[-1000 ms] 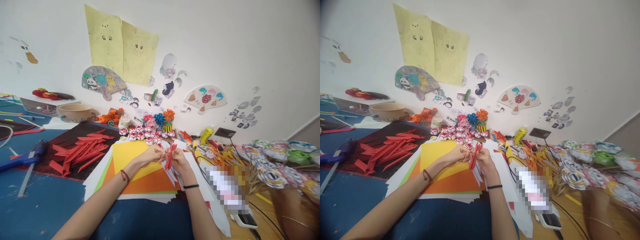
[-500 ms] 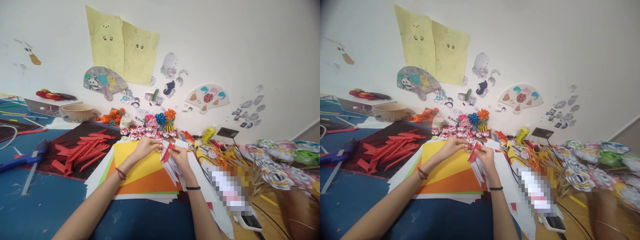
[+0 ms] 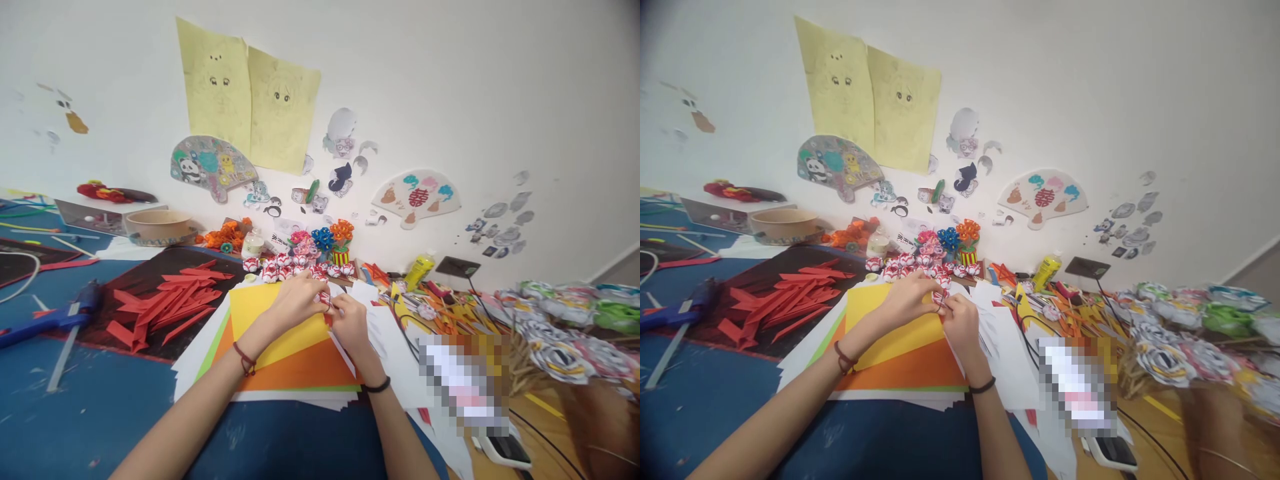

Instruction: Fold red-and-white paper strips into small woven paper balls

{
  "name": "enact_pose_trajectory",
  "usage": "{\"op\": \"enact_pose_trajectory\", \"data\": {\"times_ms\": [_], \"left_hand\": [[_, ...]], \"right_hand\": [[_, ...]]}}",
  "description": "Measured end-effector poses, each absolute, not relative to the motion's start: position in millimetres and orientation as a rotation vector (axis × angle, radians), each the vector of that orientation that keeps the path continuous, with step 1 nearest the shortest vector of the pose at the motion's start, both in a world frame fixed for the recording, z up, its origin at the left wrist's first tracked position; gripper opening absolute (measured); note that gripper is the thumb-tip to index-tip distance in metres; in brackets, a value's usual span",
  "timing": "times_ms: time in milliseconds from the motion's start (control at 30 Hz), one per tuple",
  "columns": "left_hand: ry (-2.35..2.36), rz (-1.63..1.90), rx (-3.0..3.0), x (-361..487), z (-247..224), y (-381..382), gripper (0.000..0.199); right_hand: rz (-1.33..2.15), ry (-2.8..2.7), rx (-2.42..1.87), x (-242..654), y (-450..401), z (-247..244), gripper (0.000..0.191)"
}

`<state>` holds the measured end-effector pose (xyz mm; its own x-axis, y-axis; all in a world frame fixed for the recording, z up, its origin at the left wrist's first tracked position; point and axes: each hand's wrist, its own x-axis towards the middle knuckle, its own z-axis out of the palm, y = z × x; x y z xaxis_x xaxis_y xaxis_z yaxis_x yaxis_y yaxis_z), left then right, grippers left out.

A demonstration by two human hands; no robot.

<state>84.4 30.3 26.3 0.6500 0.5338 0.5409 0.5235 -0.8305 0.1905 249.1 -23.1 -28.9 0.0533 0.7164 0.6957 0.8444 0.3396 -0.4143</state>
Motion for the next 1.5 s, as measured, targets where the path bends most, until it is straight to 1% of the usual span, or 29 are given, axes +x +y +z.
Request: {"op": "enact_pose_trajectory", "data": {"times_ms": [133,233,400,500,600,767,900,967,1133,1300,1500], "left_hand": [[0.841,0.872,2.889,89.5,20.6,27.4,0.011],[0.791,0.945,2.820,90.0,18.9,28.9,0.007],[0.753,1.135,2.491,88.5,21.1,35.1,0.008],[0.837,1.181,2.202,90.0,17.7,41.1,0.011],[0.876,1.190,2.023,93.2,8.5,48.7,0.020],[0.889,1.185,1.913,97.8,-2.2,53.7,0.027],[0.878,1.162,1.793,99.4,-2.9,49.6,0.030],[0.846,1.144,1.712,100.2,-3.2,48.1,0.031],[0.817,1.116,1.609,100.7,-0.4,45.9,0.028],[0.839,1.052,1.487,100.9,6.0,37.9,0.026],[0.740,1.034,1.395,102.1,5.1,36.4,0.025]], "right_hand": [[-0.285,-1.746,-1.437,247.8,-22.4,-33.4,0.022],[-0.229,-1.720,-1.397,245.7,-23.5,-30.3,0.022],[-0.045,-1.643,-1.336,242.2,-26.2,-20.6,0.006],[-0.031,-1.678,-1.383,242.3,-26.6,-21.3,0.019],[-0.152,-1.744,-1.428,244.3,-26.3,-25.5,0.029],[-0.365,-1.904,-1.446,248.3,-26.2,-28.0,0.030],[-0.483,-1.961,-1.450,250.9,-26.1,-27.4,0.037],[-0.451,-1.953,-1.429,252.2,-25.9,-27.9,0.037],[-0.295,-1.886,-1.401,253.9,-26.4,-29.7,0.029],[-0.269,-1.885,-1.342,259.0,-26.3,-31.2,0.028],[-0.200,-1.877,-1.290,261.5,-26.1,-28.3,0.026]]}}
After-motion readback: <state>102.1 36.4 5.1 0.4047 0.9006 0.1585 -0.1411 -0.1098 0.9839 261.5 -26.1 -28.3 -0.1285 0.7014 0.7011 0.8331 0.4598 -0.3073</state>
